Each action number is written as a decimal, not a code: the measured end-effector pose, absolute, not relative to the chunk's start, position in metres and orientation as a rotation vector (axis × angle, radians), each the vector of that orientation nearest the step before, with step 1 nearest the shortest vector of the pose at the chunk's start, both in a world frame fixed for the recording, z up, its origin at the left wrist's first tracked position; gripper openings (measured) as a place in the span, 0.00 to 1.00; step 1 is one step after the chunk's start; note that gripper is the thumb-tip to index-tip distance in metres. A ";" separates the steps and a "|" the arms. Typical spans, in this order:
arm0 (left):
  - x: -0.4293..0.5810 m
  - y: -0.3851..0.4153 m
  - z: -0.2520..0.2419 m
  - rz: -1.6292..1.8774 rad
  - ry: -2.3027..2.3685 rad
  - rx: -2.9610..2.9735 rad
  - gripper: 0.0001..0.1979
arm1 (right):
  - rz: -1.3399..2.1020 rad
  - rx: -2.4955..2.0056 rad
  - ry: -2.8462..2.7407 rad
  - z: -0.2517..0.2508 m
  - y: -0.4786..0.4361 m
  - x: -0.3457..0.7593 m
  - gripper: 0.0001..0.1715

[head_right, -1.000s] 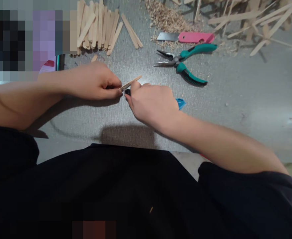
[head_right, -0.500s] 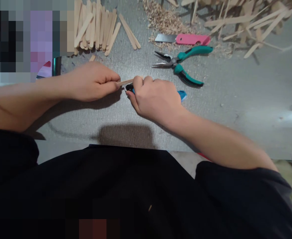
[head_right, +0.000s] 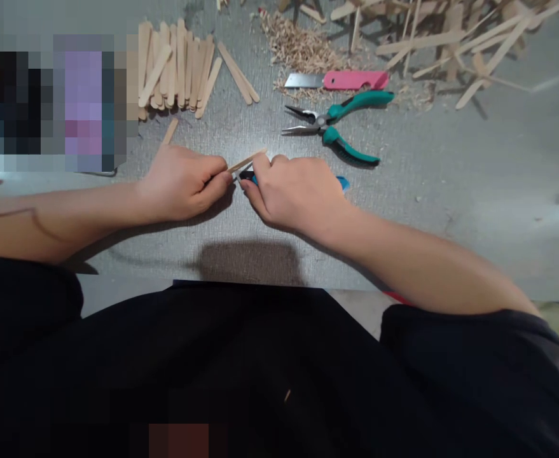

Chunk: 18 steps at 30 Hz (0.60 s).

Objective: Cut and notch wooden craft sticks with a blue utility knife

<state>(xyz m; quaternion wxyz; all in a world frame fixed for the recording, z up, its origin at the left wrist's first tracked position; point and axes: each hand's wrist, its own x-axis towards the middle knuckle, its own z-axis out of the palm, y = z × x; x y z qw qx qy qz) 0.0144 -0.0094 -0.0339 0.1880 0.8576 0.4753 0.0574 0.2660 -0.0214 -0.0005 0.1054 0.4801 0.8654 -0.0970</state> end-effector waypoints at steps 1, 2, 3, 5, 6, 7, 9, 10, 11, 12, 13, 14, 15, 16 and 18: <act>0.015 -0.010 -0.035 0.172 1.342 2.431 0.23 | -0.304 1.417 2.551 0.000 -0.021 0.266 0.40; 0.015 -0.011 -0.036 0.174 1.347 2.449 0.24 | -0.323 1.423 2.551 0.000 -0.021 0.266 0.40; 0.015 -0.012 -0.037 0.170 1.353 2.467 0.24 | -0.343 1.430 2.553 -0.001 -0.020 0.266 0.40; 0.016 -0.011 -0.038 0.159 1.360 2.503 0.24 | -0.373 1.438 2.570 -0.001 -0.019 0.266 0.40; 0.017 -0.011 -0.038 0.154 1.353 2.524 0.23 | -0.383 1.438 2.580 -0.002 -0.019 0.267 0.41; 0.017 -0.010 -0.039 0.150 1.341 2.547 0.22 | -0.387 1.439 2.588 -0.003 -0.019 0.267 0.42; 0.018 -0.009 -0.039 0.139 1.307 2.592 0.22 | -0.381 1.436 2.601 -0.005 -0.020 0.267 0.42; 0.018 -0.009 -0.040 0.133 1.298 2.606 0.22 | -0.372 1.439 2.604 -0.006 -0.021 0.267 0.42; 0.018 -0.009 -0.041 0.129 1.299 2.609 0.22 | -0.361 1.444 2.604 -0.006 -0.022 0.266 0.41; 0.018 -0.009 -0.041 0.129 1.306 2.609 0.22 | -0.349 1.450 2.600 -0.006 -0.023 0.266 0.41; 0.019 -0.009 -0.042 0.126 1.317 2.613 0.22 | -0.333 1.461 2.592 -0.006 -0.025 0.265 0.40; 0.019 -0.010 -0.043 0.124 1.328 2.626 0.22 | -0.326 1.467 2.586 -0.005 -0.026 0.264 0.40; 0.019 -0.010 -0.044 0.123 1.336 2.649 0.22 | -0.321 1.478 2.580 -0.004 -0.027 0.263 0.40; 0.020 -0.011 -0.045 0.123 1.339 2.676 0.22 | -0.325 1.487 2.578 -0.004 -0.029 0.263 0.41; 0.020 -0.012 -0.047 0.124 1.340 2.709 0.23 | -0.342 1.506 2.580 -0.003 -0.030 0.261 0.42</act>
